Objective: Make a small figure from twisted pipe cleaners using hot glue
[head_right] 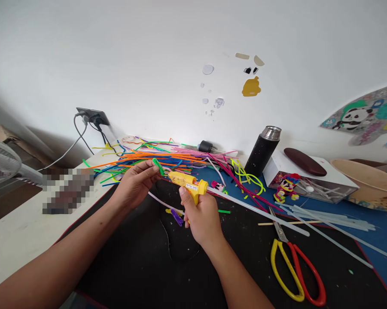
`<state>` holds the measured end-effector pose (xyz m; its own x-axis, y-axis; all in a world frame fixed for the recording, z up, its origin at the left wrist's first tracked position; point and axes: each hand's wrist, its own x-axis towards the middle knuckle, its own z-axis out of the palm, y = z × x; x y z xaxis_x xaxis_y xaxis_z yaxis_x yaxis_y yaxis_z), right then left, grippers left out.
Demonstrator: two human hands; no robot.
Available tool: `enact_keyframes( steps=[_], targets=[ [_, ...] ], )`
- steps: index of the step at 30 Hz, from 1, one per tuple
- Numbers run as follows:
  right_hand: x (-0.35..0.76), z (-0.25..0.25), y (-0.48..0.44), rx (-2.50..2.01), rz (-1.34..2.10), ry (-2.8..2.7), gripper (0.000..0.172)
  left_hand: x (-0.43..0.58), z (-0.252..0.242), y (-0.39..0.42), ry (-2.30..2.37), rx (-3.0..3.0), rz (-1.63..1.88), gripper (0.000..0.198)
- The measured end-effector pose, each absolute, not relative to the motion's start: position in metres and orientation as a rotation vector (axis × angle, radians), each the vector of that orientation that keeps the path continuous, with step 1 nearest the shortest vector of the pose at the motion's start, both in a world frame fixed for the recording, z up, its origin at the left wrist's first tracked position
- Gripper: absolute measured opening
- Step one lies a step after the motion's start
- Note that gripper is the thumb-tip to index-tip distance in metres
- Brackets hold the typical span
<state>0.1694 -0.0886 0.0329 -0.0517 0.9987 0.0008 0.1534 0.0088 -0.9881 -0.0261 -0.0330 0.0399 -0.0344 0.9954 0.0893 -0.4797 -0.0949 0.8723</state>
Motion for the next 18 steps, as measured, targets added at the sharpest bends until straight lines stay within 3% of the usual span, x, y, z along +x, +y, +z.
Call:
enact_keyframes(
  steps=[18],
  targets=[
    [0.1693,0.0336,-0.089,-1.297,1.159,-1.359,0.06,-0.0259,0.0414,-0.0332,0.797,0.882,1.489,0.023]
  ],
)
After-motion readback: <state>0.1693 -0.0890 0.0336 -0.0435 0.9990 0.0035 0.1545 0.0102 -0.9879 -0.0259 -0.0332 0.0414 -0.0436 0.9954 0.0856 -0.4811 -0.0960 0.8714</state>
